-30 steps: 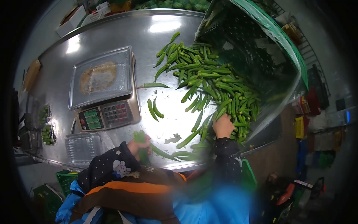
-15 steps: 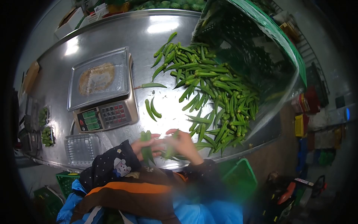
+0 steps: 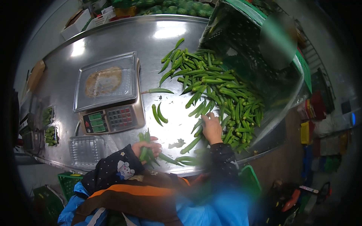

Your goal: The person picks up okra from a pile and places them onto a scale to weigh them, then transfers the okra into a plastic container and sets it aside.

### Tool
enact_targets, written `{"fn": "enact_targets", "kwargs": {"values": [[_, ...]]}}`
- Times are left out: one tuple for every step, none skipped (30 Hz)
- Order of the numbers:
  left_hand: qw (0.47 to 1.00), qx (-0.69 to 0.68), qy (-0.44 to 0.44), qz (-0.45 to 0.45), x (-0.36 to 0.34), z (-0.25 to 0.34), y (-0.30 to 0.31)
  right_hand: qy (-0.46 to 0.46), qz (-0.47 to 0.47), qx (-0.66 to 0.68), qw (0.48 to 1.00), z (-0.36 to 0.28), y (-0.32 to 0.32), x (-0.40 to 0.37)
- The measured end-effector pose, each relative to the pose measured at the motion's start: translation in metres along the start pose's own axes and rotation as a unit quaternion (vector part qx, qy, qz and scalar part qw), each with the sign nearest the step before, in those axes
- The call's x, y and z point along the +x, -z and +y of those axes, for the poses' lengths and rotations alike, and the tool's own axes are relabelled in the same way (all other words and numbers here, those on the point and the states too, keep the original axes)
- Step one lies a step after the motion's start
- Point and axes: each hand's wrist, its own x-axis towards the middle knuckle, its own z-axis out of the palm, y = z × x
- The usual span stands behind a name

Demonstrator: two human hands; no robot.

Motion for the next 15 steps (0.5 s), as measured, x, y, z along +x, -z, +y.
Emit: {"fn": "enact_targets", "kwargs": {"values": [[1.0, 0.0, 0.001, 0.002, -0.001, 0.0, 0.0, 0.033, 0.033, -0.026, 0.999, -0.004, -0.001, 0.001], [1.0, -0.022, -0.002, -0.009, -0.002, 0.0, 0.001, 0.031, 0.032, -0.024, 0.999, -0.004, -0.003, 0.003], [0.999, -0.042, -0.006, -0.021, -0.002, 0.0, 0.001, 0.056, 0.043, -0.056, 0.996, -0.004, -0.005, 0.007], [0.999, -0.041, -0.005, -0.02, -0.003, 0.001, 0.0, 0.081, 0.055, -0.087, 0.991, -0.005, -0.007, 0.008], [0.999, -0.019, -0.023, -0.015, -0.004, 0.001, -0.001, 0.08, 0.054, -0.087, 0.992, -0.006, -0.009, 0.006], [0.999, 0.002, -0.043, -0.011, -0.005, 0.001, -0.002, 0.091, 0.043, -0.084, 0.991, -0.012, -0.009, 0.003], [0.999, 0.001, -0.041, -0.009, -0.005, 0.0, -0.002, 0.102, 0.032, -0.082, 0.991, -0.015, -0.009, 0.0], [0.999, 0.011, -0.044, 0.0, -0.004, -0.001, -0.002, 0.101, 0.03, -0.081, 0.991, -0.014, -0.012, -0.002], [0.999, 0.022, -0.047, 0.008, -0.003, 0.0, -0.003, 0.099, 0.044, -0.077, 0.991, -0.015, -0.015, -0.002], [0.999, 0.022, -0.047, 0.01, -0.002, 0.001, -0.002, 0.098, 0.058, -0.072, 0.991, -0.015, -0.018, -0.003], [0.999, 0.015, -0.038, 0.002, 0.0, 0.0, 0.0, 0.098, 0.056, -0.07, 0.991, -0.013, -0.019, -0.001], [1.0, 0.009, -0.028, -0.007, 0.002, -0.001, 0.003, 0.121, 0.023, -0.085, 0.989, -0.012, -0.014, 0.003], [1.0, 0.003, -0.022, -0.017, 0.003, -0.001, 0.006, 0.143, -0.009, -0.101, 0.985, -0.013, -0.009, 0.005], [1.0, 0.005, -0.021, -0.017, 0.003, -0.001, 0.009, 0.141, -0.009, -0.1, 0.985, -0.017, -0.005, 0.005], [0.999, -0.004, -0.029, -0.021, 0.004, -0.002, 0.011, 0.138, 0.022, -0.062, 0.988, -0.025, 0.004, 0.006]]}}
